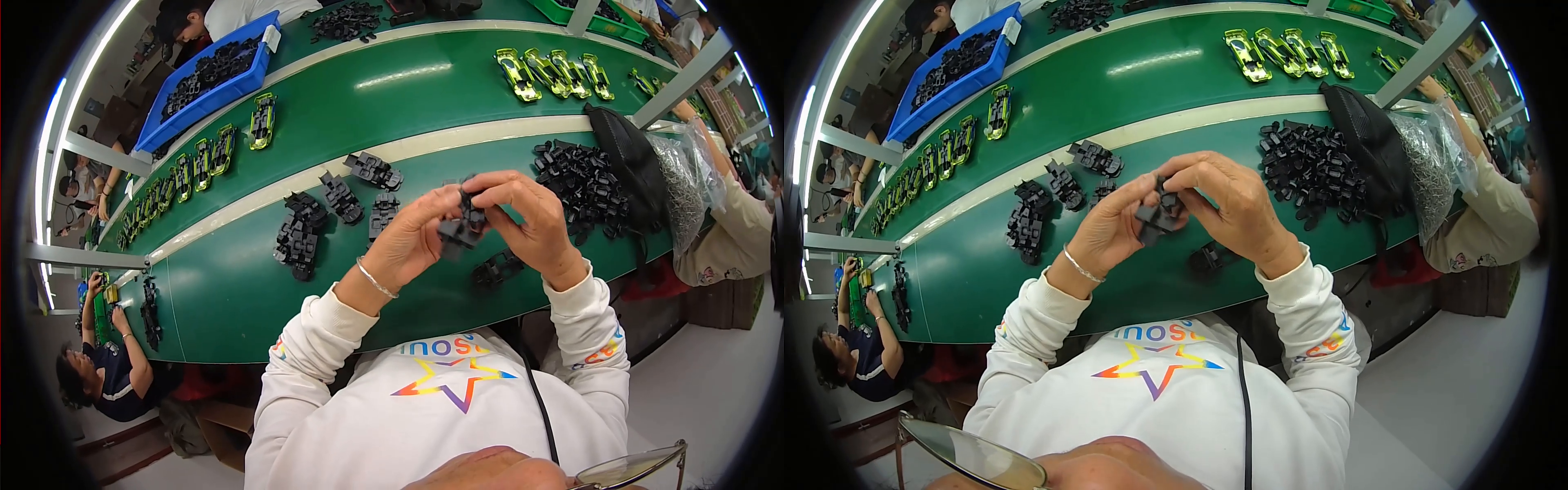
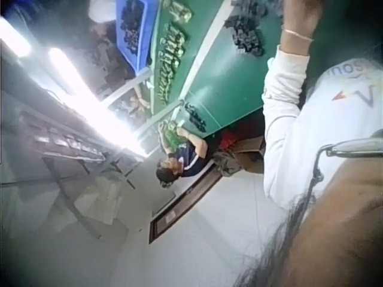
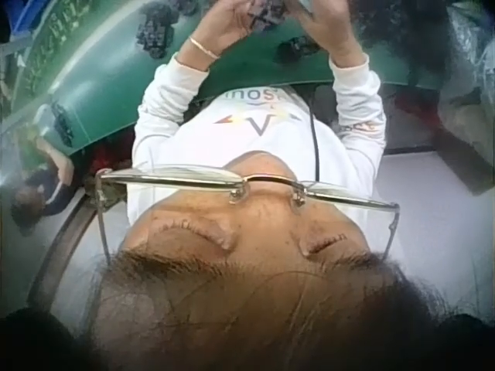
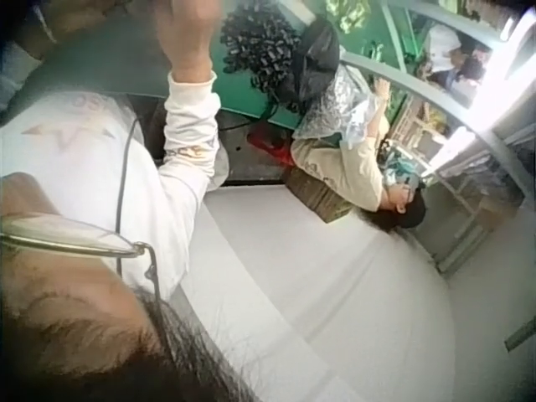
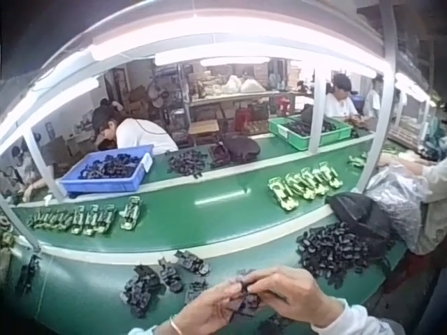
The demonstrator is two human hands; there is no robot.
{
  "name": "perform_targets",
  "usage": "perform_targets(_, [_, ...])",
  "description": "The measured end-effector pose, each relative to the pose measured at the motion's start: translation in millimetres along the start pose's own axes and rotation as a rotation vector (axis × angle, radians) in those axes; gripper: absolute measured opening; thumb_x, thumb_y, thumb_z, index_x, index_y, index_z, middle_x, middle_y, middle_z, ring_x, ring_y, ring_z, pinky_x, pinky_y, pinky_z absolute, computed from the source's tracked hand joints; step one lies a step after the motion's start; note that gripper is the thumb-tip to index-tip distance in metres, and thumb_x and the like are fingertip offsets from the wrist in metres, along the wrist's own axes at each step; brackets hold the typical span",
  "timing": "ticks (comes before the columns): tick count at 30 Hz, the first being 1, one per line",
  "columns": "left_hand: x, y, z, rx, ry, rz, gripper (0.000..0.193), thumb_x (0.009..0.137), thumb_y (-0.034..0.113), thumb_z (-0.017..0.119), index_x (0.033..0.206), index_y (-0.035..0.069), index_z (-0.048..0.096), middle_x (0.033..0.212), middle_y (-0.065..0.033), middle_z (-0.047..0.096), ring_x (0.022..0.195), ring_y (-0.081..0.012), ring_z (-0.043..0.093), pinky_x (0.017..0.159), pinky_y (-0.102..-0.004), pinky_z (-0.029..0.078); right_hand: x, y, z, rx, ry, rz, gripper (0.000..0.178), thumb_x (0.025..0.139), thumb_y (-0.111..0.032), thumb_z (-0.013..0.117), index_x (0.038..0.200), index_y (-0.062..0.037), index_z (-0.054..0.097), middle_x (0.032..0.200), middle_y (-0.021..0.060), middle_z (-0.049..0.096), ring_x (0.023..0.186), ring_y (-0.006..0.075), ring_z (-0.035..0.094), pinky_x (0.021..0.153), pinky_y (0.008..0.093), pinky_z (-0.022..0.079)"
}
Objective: The person assembles toy cars by snapping black plastic components together, fitting the assembled components into toy car bodies, and placing the assembled cars on the table.
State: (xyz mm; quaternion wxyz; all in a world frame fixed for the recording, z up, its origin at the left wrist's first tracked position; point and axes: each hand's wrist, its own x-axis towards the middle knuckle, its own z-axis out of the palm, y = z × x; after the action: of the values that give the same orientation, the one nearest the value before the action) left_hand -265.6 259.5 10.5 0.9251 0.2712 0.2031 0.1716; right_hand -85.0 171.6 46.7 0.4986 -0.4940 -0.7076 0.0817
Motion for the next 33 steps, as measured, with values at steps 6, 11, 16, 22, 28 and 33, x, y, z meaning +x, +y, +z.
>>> perform_targets(6, [-11.8,10.0,-7.2,0.123,-0.260,-0.045,0.069,0.087,0.010,0.070,0.147,0.012,0.037,0.110,0.0015,0.056,0.086,-0.0060,0.053,0.066,-0.0224,0.044,16.6,-16.7,-5.6,-0.082,-0.159,-0.195,0.031,0.071,0.005,0.071,0.101,-0.0055,0.072,0.104,0.0109,0.070,0.092,0.0315,0.066,0.077,0.0389,0.053])
perform_targets(11, [-12.2,4.8,-4.8,0.103,-0.303,-0.021,0.047,0.094,0.022,0.069,0.132,0.011,0.044,0.103,-0.0077,0.065,0.087,-0.0222,0.071,0.072,-0.0326,0.059,10.5,-27.9,-2.0,-0.184,-0.110,-0.205,0.033,0.072,0.012,0.062,0.101,-0.0011,0.070,0.100,0.0136,0.068,0.086,0.0318,0.065,0.076,0.0398,0.052])
perform_targets(16, [-21.5,1.5,-5.4,0.048,-0.121,0.154,0.040,0.095,0.013,0.058,0.133,0.007,0.045,0.105,-0.0099,0.063,0.092,-0.0222,0.069,0.082,-0.0354,0.059,3.0,-31.0,10.8,-0.178,-0.036,-0.151,0.031,0.078,0.016,0.059,0.102,0.0000,0.068,0.105,0.0156,0.067,0.095,0.0319,0.066,0.080,0.0386,0.054])
perform_targets(22, [-25.4,-3.6,-11.6,-0.121,0.041,0.239,0.033,0.095,0.011,0.050,0.128,0.004,0.050,0.112,-0.0097,0.055,0.097,-0.0196,0.065,0.087,-0.0360,0.058,4.0,-11.7,36.1,-0.254,-0.069,-0.185,0.032,0.081,0.019,0.057,0.105,-0.0010,0.067,0.112,0.0170,0.065,0.100,0.0316,0.067,0.081,0.0375,0.055])
perform_targets(28, [-24.8,-7.1,-17.0,-0.122,0.128,0.307,0.032,0.095,0.011,0.049,0.127,0.003,0.049,0.115,-0.0119,0.054,0.100,-0.0199,0.065,0.085,-0.0357,0.059,2.9,-9.6,43.8,-0.265,-0.047,-0.076,0.030,0.083,0.018,0.058,0.106,0.0003,0.066,0.115,0.0180,0.064,0.105,0.0328,0.065,0.084,0.0389,0.055])
perform_targets(33, [-26.5,-13.2,-11.2,-0.116,0.200,0.372,0.039,0.094,0.013,0.053,0.130,0.001,0.048,0.113,-0.0101,0.056,0.099,-0.0165,0.063,0.087,-0.0320,0.056,2.2,-17.5,44.7,-0.285,-0.120,-0.055,0.032,0.084,0.017,0.059,0.111,0.0003,0.066,0.120,0.0178,0.063,0.112,0.0332,0.063,0.089,0.0397,0.053])
